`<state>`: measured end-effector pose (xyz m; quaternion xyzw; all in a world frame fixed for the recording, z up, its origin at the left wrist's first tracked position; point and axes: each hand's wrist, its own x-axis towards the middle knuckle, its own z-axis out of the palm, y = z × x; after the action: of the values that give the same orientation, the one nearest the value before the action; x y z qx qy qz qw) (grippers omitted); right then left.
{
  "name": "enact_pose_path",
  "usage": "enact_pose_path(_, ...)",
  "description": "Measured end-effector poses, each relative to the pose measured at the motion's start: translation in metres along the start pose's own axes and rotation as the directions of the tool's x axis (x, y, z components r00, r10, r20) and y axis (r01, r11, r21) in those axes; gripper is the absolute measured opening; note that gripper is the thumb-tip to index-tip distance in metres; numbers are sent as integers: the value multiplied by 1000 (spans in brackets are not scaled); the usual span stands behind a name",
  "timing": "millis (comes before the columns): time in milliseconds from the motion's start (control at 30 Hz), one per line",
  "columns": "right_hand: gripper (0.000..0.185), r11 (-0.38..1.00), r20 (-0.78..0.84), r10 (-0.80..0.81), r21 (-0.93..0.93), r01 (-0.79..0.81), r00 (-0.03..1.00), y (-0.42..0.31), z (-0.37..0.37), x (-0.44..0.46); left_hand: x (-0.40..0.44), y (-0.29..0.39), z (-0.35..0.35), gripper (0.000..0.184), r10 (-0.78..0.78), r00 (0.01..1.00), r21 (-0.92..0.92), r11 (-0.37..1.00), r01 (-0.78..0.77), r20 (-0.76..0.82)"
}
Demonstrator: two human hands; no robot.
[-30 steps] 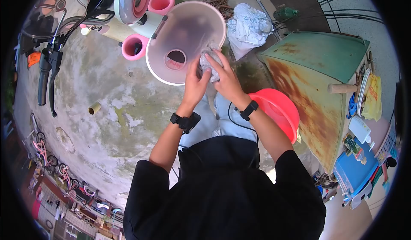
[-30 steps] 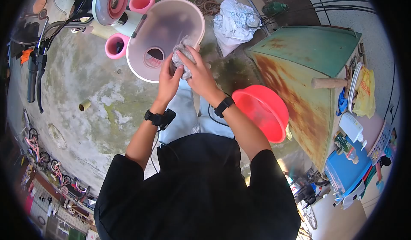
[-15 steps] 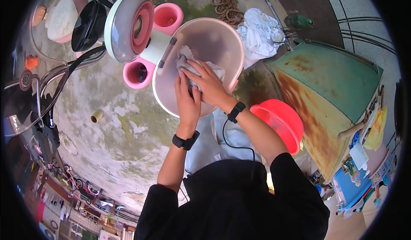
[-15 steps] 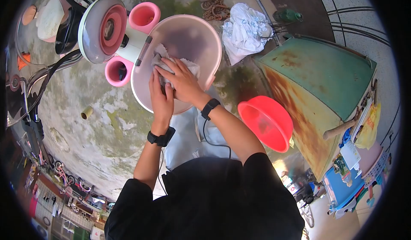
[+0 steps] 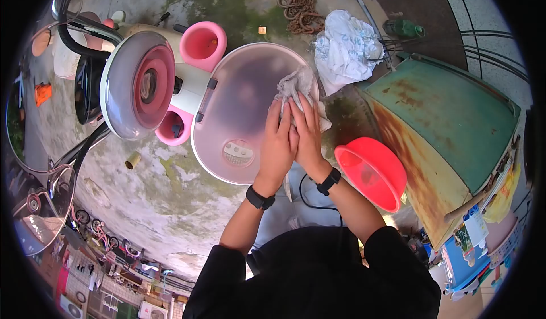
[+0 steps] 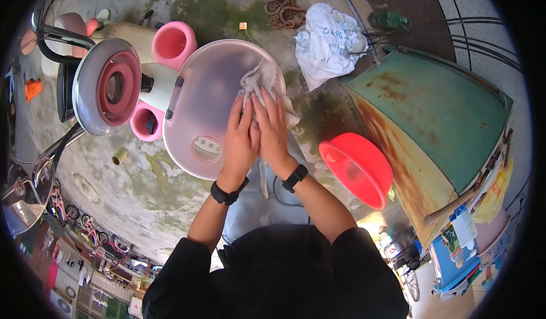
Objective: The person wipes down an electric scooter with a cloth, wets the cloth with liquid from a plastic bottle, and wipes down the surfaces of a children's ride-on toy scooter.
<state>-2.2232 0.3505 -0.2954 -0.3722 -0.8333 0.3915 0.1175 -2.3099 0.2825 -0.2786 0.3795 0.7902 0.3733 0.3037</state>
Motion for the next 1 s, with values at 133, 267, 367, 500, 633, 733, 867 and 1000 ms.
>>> enact_pose_path(133, 58, 996, 185, -91, 39, 85, 978, -25, 12, -10, -40, -8, -28, 51, -144, 989, 62, 987, 145, -25)
enact_pose_path(267, 61, 971, 293, -232, 122, 204, 927, -39, 37, 20, -39, -21, -50, 52, -214, 967, 264, 933, 244, -138)
enact_pose_path(367, 60, 954, 247, -286, 167, 250, 926, -37, 47, 54, -3, -28, -53, 50, -159, 958, 190, 960, 207, -240)
enact_pose_path(500, 59, 962, 143, -242, 168, 217, 960, -21, 40, 89, 50, -22, -47, 50, -145, 970, 176, 968, 179, -194)
enact_pose_path(633, 54, 980, 45, -184, 87, 179, 982, 4, 20, 99, 79, -16, -24, 51, -22, 991, 189, 981, 46, -128)
enact_pose_path(733, 57, 987, -40, -146, 64, 149, 988, 20, 4, 94, 86, -6, -2, 49, 57, 994, 187, 982, -39, -92)
enact_pose_path(867, 63, 988, -46, -149, -37, 147, 988, 32, -11, 75, 76, -3, 16, 50, 159, 986, 235, 961, -144, -47)
enact_pose_path(1000, 65, 992, -51, -112, -60, 109, 992, 34, -6, 44, 54, 3, 13, 51, 155, 987, 201, 967, -158, 29)
